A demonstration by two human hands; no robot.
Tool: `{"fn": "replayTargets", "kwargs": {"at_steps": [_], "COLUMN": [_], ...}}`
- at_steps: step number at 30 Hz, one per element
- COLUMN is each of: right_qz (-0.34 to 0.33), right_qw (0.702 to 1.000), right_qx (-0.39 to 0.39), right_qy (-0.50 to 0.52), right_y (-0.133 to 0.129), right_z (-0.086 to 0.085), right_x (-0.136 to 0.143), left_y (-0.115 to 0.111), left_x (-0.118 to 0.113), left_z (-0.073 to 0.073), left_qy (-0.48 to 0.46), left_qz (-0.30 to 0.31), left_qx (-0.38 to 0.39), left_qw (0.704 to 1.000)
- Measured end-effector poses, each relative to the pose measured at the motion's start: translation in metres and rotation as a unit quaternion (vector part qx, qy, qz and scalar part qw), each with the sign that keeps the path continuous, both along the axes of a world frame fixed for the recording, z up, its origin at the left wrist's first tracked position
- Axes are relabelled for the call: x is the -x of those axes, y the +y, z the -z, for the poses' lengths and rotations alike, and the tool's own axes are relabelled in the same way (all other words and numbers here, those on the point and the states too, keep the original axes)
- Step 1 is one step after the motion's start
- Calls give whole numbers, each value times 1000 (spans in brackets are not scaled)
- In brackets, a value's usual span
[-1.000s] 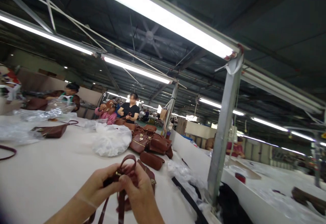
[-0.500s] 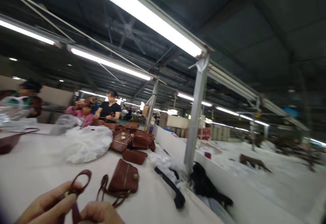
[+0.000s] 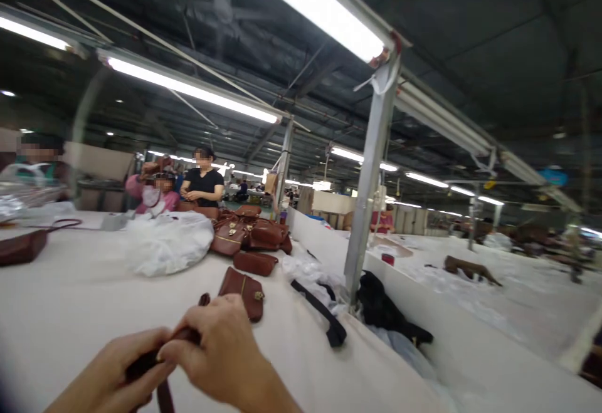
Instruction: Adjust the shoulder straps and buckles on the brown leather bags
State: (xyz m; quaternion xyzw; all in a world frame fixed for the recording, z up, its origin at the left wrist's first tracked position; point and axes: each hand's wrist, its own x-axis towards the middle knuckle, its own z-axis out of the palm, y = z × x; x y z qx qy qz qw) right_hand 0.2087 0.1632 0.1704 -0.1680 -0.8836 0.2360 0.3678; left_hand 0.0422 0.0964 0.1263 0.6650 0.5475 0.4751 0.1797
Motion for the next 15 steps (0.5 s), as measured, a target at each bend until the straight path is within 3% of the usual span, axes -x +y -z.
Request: {"fn": "replayTargets", "kwargs": {"at_steps": [2, 3, 5, 7, 9, 12, 13, 15], "right_qz": [-66, -102, -159, -188, -211, -216, -214, -218], "right_qw": [990, 972, 903, 849, 865, 909, 914, 918], "right_qx": [114, 190, 315, 369, 388, 355, 340, 331], "right_qy": [40, 96, 243, 327, 237, -31, -61, 8], "right_y": [8, 13, 23, 31, 37, 40, 41, 42], "right_z": [-7, -10, -13, -16, -20, -26, -28, -31], "right_x": [-4, -6, -11, -17, -25, -35, -36, -34], "left_y": [-3, -4, -4, -3, -2, -1, 0, 0], "left_x": [-1, 0, 3, 7, 10, 12, 13, 13], "left_z": [-16, -24, -39, -50, -55, -57, -57, -56], "left_qy": [41, 44, 37, 51, 87, 124, 126, 120], "left_qz": [3, 9, 25, 22, 0, -13, -8, 5], "left_qx": [17, 25, 28, 31, 37, 38, 39, 49], "left_qw": [999, 999, 999, 998, 996, 991, 991, 992]}}
